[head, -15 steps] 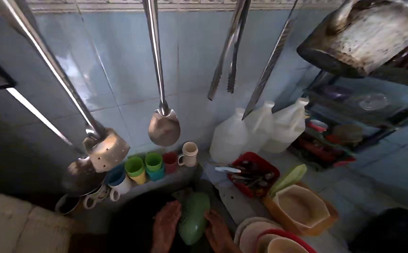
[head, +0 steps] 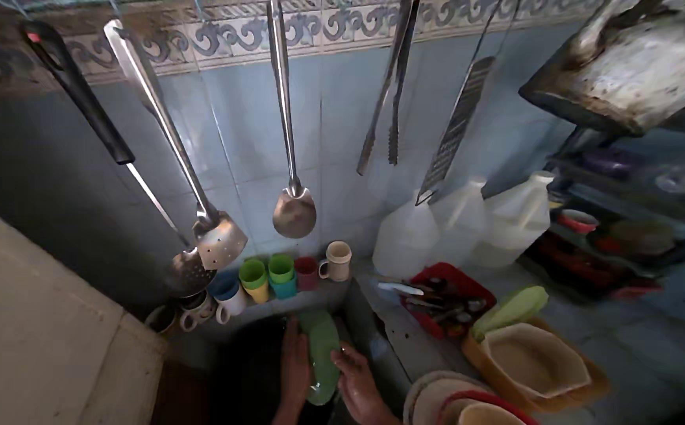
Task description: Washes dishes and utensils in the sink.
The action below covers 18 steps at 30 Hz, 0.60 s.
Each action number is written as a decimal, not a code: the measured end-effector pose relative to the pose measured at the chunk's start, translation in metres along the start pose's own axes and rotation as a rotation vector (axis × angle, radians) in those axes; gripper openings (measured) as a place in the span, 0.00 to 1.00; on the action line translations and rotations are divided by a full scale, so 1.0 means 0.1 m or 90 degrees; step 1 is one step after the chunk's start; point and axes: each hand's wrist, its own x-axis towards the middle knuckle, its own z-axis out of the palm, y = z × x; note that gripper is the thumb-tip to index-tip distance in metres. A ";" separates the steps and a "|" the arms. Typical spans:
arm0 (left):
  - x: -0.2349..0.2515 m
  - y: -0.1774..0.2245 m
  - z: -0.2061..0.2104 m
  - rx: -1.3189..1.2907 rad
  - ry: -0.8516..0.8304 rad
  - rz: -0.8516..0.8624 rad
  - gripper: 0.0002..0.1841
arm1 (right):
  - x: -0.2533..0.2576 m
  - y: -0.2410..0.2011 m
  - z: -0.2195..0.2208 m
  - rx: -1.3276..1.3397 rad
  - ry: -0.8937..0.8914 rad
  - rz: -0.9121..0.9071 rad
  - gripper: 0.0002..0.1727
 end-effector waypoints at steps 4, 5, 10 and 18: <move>-0.49 -0.34 -0.04 0.218 -0.032 0.286 0.41 | 0.05 -0.13 -0.20 0.140 0.067 0.047 0.13; -0.53 -0.44 -0.12 0.247 -0.024 0.334 0.45 | 0.05 -0.14 -0.24 0.172 0.083 0.071 0.13; -0.65 -0.76 -0.51 0.285 -0.014 0.338 0.42 | 0.04 -0.08 -0.18 0.264 0.192 0.260 0.11; -0.42 -0.79 -0.82 0.163 0.034 -0.386 0.35 | 0.11 0.79 -0.64 -0.470 0.097 0.323 0.28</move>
